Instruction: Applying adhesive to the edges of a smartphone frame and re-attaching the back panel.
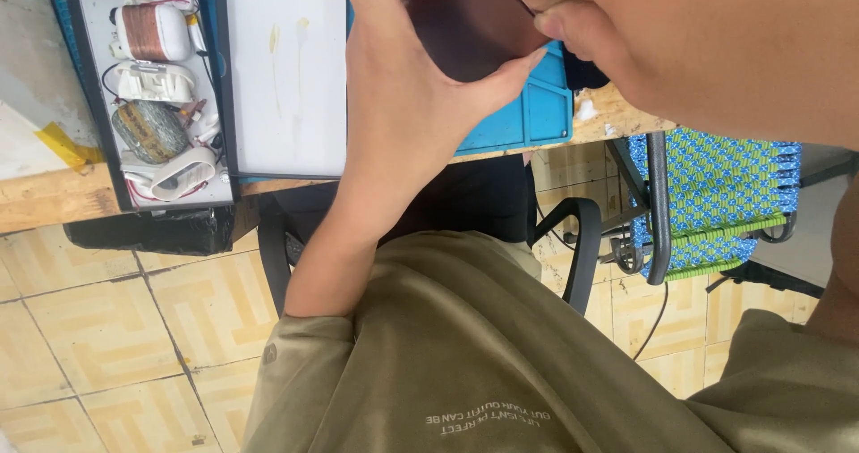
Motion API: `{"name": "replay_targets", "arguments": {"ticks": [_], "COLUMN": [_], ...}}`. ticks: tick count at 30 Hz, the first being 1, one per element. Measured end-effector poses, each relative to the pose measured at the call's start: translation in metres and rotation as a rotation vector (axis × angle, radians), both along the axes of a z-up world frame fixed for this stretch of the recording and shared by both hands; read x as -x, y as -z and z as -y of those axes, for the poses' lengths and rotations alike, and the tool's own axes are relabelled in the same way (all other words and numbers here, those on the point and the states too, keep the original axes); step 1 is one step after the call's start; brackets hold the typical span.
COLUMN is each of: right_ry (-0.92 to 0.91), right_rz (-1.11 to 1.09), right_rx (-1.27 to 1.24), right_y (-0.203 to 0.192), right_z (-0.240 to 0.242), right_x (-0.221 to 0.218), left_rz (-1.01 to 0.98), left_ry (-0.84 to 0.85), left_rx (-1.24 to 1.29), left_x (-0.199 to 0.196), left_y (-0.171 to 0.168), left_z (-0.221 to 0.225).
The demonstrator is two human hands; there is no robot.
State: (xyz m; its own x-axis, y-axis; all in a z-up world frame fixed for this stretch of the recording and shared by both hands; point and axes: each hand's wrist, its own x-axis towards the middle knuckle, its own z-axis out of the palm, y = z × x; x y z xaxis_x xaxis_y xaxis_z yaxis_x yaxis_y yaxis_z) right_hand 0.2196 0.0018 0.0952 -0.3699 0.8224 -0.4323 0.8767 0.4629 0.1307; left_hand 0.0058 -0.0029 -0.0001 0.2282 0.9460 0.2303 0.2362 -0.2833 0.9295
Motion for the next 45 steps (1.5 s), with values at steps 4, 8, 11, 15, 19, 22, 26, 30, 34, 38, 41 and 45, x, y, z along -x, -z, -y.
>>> {"name": "replay_targets", "arguments": {"ticks": [4,8,11,15,19,22,26,30,34,38,41,45], "right_ry": [0.059,0.108,0.607,0.534,0.449,0.438,0.417,0.492,0.519,0.652,0.702,0.793], "right_rz": [-0.034,-0.160,-0.940,-1.160,-0.897,-0.885,-0.876,-1.039,-1.165,-1.052,-1.249,-1.343], "right_rx": [0.078,-0.003,-0.066,-0.684,-0.567,-0.522,-0.571,-0.561,-0.547,-0.382,-0.018,0.021], "right_y": [-0.010,-0.022,-0.010,0.056,0.097,0.111,0.128,0.092,0.040,0.020,0.026,0.039], "right_z": [-0.004,0.014,0.034,0.017,-0.011,-0.023,-0.037,-0.006,0.078,0.147,0.150,0.132], "right_x": [0.007,-0.001,-0.008,-0.008,0.005,0.016,0.019,0.027,0.023,0.009,0.013,0.021], "left_rz": [0.025,0.113,0.217,0.192,0.174,0.175,0.200,0.227,0.222,0.203,0.182,0.158], "left_ry": [-0.004,0.038,0.048,0.021,-0.056,-0.061,-0.095,-0.095,-0.131,-0.132,-0.103,-0.143], "left_rx": [0.020,-0.003,-0.055,-0.032,0.042,0.023,0.048,0.053,0.108,0.108,0.086,0.102], "left_x": [0.003,0.003,0.007,0.012,0.015,0.016,0.017,0.015,0.010,0.004,-0.001,-0.006], "left_y": [-0.005,-0.006,-0.006,-0.016,-0.022,-0.021,-0.017,-0.014,-0.010,-0.011,-0.012,-0.011], "left_z": [0.001,0.004,0.007,0.014,0.020,0.019,0.016,0.016,0.015,0.016,0.018,0.021]}}
